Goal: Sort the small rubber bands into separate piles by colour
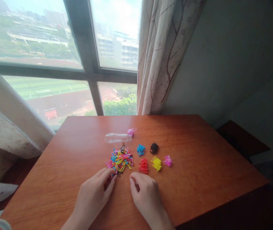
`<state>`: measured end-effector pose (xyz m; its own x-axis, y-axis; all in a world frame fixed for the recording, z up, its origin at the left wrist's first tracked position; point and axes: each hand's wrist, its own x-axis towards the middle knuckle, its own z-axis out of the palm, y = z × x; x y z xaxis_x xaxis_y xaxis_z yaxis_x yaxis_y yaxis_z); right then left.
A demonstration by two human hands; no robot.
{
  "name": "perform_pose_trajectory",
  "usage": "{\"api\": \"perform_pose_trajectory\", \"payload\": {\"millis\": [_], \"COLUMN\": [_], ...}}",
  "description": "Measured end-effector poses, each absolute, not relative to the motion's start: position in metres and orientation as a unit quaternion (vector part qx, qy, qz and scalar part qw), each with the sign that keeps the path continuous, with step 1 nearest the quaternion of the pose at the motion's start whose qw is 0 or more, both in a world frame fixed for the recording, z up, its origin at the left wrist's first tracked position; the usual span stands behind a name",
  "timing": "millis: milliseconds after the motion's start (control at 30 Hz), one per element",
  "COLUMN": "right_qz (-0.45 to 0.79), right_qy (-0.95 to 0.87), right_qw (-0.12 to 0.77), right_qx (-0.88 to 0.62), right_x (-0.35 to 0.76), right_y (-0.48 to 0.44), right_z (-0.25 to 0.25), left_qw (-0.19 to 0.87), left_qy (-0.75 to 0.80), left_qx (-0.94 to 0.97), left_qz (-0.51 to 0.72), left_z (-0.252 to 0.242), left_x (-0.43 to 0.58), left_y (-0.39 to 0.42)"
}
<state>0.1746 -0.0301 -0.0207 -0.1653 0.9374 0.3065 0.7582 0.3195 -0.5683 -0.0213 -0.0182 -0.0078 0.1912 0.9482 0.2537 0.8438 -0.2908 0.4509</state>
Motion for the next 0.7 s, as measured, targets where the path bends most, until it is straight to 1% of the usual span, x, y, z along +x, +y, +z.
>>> {"api": "perform_pose_trajectory", "payload": {"millis": [267, 467, 533, 700], "right_qz": [0.132, 0.131, 0.131, 0.132], "right_qy": [-0.759, -0.758, -0.76, -0.76], "right_qw": [0.304, 0.302, 0.303, 0.302], "right_qx": [-0.56, -0.562, -0.56, -0.559], "right_x": [0.1734, 0.1727, 0.1728, 0.1736], "right_y": [-0.0323, -0.0323, -0.0322, -0.0327], "right_z": [-0.0257, -0.0227, -0.0231, -0.0246], "left_qw": [0.066, 0.09, 0.095, 0.12], "left_qy": [0.627, 0.647, 0.643, 0.618], "left_qx": [0.733, 0.738, 0.743, 0.75], "left_qz": [0.256, 0.169, 0.159, 0.205], "left_z": [-0.0055, -0.0023, -0.0016, -0.0035], "left_x": [-0.0221, -0.0196, -0.0194, -0.0216], "left_y": [-0.0171, -0.0179, -0.0179, -0.0173]}}
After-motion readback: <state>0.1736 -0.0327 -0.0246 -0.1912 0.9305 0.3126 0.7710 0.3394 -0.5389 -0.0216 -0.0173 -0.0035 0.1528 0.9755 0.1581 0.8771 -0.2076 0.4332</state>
